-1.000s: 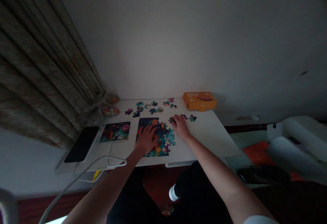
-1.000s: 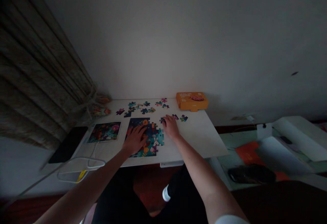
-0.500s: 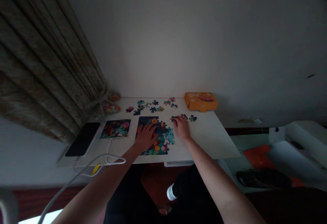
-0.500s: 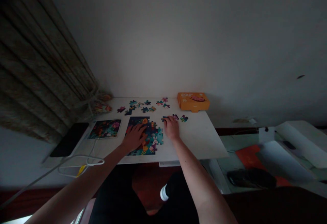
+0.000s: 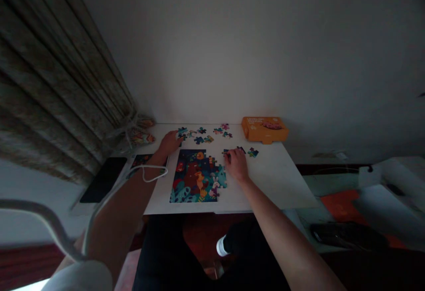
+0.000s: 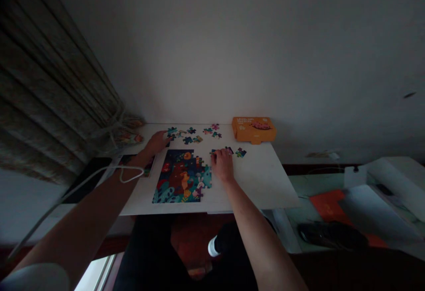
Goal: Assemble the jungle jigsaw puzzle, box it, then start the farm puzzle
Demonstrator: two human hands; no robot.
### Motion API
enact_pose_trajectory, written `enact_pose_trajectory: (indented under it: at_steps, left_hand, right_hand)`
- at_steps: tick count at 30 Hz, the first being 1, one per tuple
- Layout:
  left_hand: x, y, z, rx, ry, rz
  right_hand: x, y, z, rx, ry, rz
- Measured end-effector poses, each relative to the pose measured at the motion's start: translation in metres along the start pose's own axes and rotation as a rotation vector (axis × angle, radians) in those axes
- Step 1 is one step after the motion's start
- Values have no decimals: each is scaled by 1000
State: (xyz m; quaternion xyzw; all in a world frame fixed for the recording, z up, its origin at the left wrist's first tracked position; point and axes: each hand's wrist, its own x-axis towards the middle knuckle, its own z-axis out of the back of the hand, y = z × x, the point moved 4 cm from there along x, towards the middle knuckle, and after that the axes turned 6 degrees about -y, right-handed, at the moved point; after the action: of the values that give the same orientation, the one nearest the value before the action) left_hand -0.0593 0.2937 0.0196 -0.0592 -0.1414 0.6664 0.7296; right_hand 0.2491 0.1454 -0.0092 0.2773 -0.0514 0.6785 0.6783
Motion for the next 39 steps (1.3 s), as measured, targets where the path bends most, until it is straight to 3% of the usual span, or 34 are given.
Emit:
enact_pose_trajectory:
  at_steps: [4,7,16,22,27,31,39]
  left_hand:
    - [9,-12,-14,86,87,-32]
    - [9,-22,-20,133,83,-46]
    - [5,-27,-12,103,45,-16]
    - [-2,-5,-8,-54,-66,-43]
    - [1,33,-1,-141,-133,73]
    - [6,56,7,-143,-121,111]
    - [13,68,11,-166,-92,130]
  right_hand:
    - [0,0,-1,-3,11,-9]
    - [0,0,-2,-5,-8,-2]
    - [0,-3,-5,12,-42,-2]
    - [0,-3,-6,5,-26,-11]
    - [0,-2,-6,-3,-31,-7]
    - [-1,-2,-6,-19,-27,-5]
    - [0,0,-2,-6,-32,3]
